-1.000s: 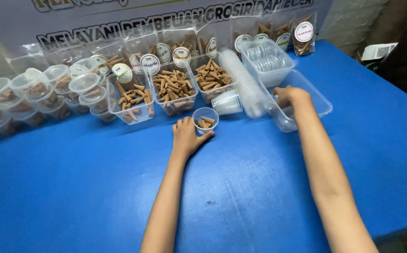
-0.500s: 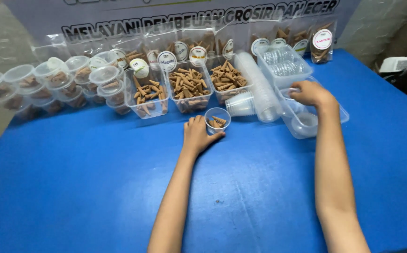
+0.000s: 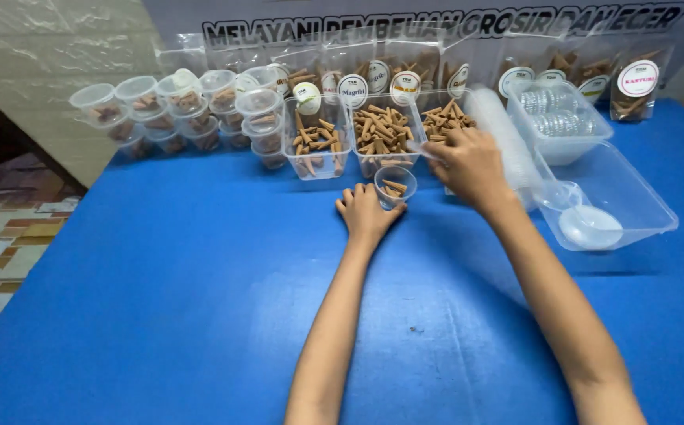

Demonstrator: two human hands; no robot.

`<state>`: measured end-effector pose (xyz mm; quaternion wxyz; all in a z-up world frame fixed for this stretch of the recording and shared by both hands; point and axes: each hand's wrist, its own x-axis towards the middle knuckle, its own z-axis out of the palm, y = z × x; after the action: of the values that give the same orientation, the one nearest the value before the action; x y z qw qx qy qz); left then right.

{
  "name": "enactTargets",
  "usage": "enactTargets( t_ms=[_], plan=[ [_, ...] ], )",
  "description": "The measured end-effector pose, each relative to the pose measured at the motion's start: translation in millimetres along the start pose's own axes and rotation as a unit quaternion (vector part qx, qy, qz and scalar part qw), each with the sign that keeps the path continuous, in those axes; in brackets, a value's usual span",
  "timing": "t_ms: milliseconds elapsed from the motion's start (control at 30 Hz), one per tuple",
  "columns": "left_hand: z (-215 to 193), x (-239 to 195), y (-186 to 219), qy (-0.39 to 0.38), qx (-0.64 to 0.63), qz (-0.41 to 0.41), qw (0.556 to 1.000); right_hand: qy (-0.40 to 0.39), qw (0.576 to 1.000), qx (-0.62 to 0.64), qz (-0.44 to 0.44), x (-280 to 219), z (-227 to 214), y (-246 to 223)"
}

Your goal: The person repeatedly fills small clear plastic cups with incense sticks from larger bulk containers on a blue table, then places lids on the cups. The process is repeated multiple times with different cups and containers.

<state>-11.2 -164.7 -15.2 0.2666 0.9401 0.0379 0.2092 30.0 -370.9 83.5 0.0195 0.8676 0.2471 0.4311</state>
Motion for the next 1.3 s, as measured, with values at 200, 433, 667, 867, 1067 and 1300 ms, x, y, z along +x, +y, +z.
enactTargets(
  t_ms=[200, 433, 667, 867, 1067, 1300],
  plan=[
    [-3.6, 22.8, -27.3, -0.117, -0.132, -0.088, 0.980, 0.092, 0.989, 0.069, -0.090, 12.0, 23.4, -47.5],
    [8.4, 50.2, -63.5, 0.094, -0.396, -0.117, 0.906, 0.146, 0.967, 0.188, -0.095, 3.3, 30.5, -46.2],
    [-50.4, 33.2, -11.8, -0.013, -0.554, -0.020, 0.832, 0.173, 0.950, 0.208, -0.158, -6.0, 32.5, -41.0],
    [-58.9, 35.1, 3.3, 0.113, -0.418, -0.001, 0.901, 0.182, 0.945, 0.218, -0.160, 5.2, 6.4, -39.3],
    [-60.5, 23.2, 19.1, 0.183, -0.253, 0.092, 0.946, 0.079, 0.889, 0.450, -0.038, 6.4, 0.6, -35.7],
    [-58.1, 20.6, 23.9, 0.191, -0.226, 0.151, 0.943, 0.026, 0.887, 0.460, 0.001, 11.4, -5.5, -48.6]
  ],
)
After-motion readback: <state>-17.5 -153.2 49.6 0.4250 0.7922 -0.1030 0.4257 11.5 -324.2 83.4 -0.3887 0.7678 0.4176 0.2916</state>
